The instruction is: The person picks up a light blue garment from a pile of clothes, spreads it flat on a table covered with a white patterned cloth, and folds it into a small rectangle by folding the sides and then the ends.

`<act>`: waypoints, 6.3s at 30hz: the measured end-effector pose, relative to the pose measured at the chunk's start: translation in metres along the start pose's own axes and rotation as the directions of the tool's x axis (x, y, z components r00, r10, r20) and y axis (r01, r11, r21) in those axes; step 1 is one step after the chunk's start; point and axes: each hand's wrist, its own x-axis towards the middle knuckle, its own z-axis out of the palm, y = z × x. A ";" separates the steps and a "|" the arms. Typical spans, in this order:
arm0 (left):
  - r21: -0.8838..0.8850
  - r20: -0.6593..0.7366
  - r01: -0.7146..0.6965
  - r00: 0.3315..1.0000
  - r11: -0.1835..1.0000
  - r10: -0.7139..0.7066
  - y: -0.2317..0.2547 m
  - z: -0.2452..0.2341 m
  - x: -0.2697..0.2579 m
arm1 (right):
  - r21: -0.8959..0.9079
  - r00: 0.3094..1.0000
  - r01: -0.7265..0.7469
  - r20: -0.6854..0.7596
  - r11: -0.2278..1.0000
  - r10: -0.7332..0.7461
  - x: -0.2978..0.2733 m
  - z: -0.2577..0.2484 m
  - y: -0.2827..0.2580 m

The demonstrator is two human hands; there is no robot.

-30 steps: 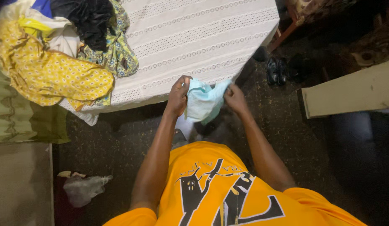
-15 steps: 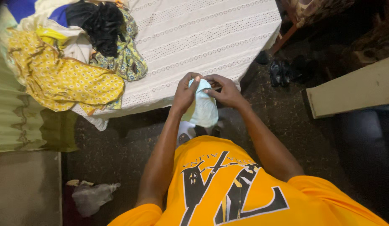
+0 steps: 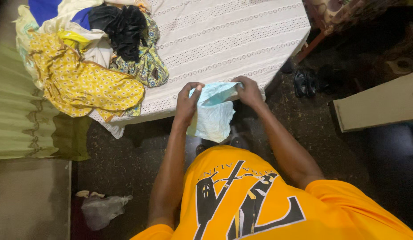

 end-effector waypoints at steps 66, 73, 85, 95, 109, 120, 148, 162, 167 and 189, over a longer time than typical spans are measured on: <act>-0.594 0.048 0.082 0.997 0.800 -0.067 0.003 -0.011 0.049 | -0.056 0.913 0.067 0.406 0.996 -0.039 -0.013 -0.086 0.008; -0.649 -0.026 0.048 0.996 0.759 -0.085 0.013 -0.031 0.044 | -0.129 0.933 -0.128 0.320 0.983 0.164 0.005 -0.096 0.055; 0.469 -0.312 -0.086 0.915 0.879 0.256 0.003 0.028 0.031 | 0.655 0.789 -0.420 -0.078 0.628 0.609 0.029 -0.069 0.065; 0.471 0.033 -0.480 0.848 0.740 0.529 0.024 0.133 0.005 | 0.858 0.902 -0.386 0.274 -0.339 -0.333 0.038 0.026 0.036; 0.423 -0.241 -0.287 0.879 0.860 0.412 -0.015 0.069 0.023 | 0.862 0.903 -0.263 0.062 0.433 0.426 0.026 -0.071 -0.007; 0.425 -0.408 -0.187 0.834 0.886 0.372 0.013 -0.012 0.021 | 0.620 0.873 -0.057 -0.350 0.783 0.341 0.015 -0.138 0.049; -0.241 -0.502 -0.438 0.820 0.866 0.275 0.055 -0.056 0.227 | 0.486 0.785 0.429 -0.618 0.761 -0.048 0.221 -0.099 -0.030; -0.271 -0.575 -0.297 0.813 0.916 0.094 -0.001 -0.087 0.408 | 0.499 0.809 0.322 -0.587 0.804 0.040 0.404 -0.038 0.046; -0.202 -0.620 -0.210 0.783 0.957 0.041 -0.041 -0.091 0.490 | 0.609 0.838 0.223 -0.519 0.761 0.170 0.479 -0.005 0.096; 0.349 -0.598 -0.142 0.727 0.926 0.337 -0.207 -0.106 0.591 | 0.401 0.876 0.130 -0.475 0.907 0.085 0.537 0.076 0.212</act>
